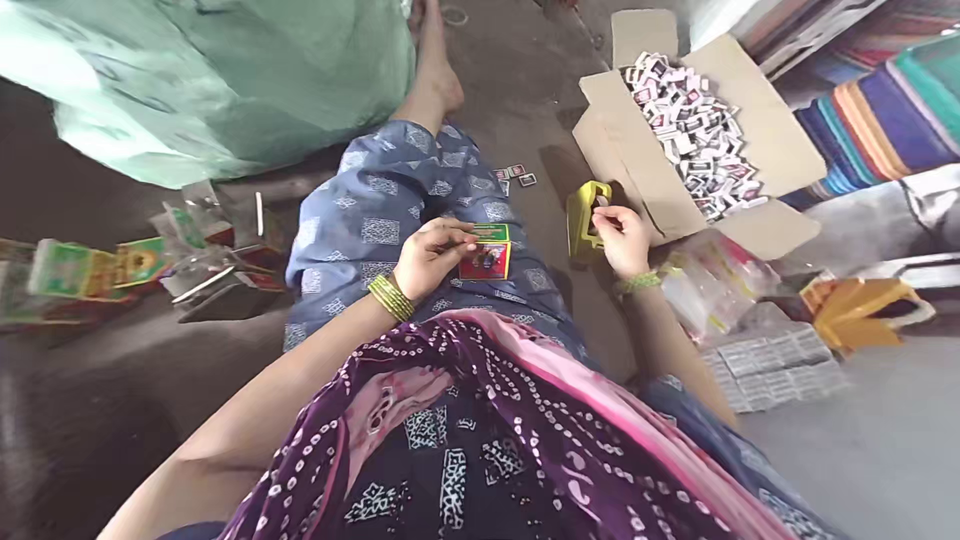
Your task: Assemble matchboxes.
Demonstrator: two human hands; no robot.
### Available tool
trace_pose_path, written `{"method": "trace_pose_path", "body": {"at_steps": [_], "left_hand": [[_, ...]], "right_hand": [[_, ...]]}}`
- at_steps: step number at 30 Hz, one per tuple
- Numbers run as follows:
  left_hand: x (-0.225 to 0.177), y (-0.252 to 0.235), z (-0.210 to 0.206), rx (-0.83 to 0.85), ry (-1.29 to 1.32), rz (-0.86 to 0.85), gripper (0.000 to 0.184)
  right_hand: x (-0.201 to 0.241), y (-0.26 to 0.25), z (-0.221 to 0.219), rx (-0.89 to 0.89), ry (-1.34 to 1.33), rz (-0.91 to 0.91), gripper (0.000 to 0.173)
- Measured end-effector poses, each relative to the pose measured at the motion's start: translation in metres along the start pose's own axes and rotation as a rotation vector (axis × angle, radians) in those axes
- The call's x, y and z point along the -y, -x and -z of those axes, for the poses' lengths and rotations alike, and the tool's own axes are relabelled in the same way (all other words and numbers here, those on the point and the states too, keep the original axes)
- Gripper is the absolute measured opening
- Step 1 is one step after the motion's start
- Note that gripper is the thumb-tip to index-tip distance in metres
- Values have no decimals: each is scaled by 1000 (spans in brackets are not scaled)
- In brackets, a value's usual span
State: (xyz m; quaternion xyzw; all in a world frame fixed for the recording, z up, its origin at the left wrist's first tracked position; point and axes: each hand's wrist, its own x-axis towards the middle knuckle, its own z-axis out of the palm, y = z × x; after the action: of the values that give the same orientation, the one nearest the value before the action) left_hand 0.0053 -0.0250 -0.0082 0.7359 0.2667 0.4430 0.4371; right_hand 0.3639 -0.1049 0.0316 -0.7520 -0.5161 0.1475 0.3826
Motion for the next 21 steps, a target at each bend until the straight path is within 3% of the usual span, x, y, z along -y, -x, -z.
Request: {"method": "trace_pose_path", "body": {"at_steps": [3,8,15,21], "left_hand": [[1,0,-3,-71,98,81,19],[1,0,-3,-41,47,-9,12],[2,2,0,-11,33,-35,12],[3,1,0,-1,52,-21,15]], "right_hand": [[-46,-12,29,37,169,-330,27],[-82,-16,24,208,241,-540,43],[-90,-26,4,178,95,-672,49],[-88,-24,12,27,-31,-686,48]]}}
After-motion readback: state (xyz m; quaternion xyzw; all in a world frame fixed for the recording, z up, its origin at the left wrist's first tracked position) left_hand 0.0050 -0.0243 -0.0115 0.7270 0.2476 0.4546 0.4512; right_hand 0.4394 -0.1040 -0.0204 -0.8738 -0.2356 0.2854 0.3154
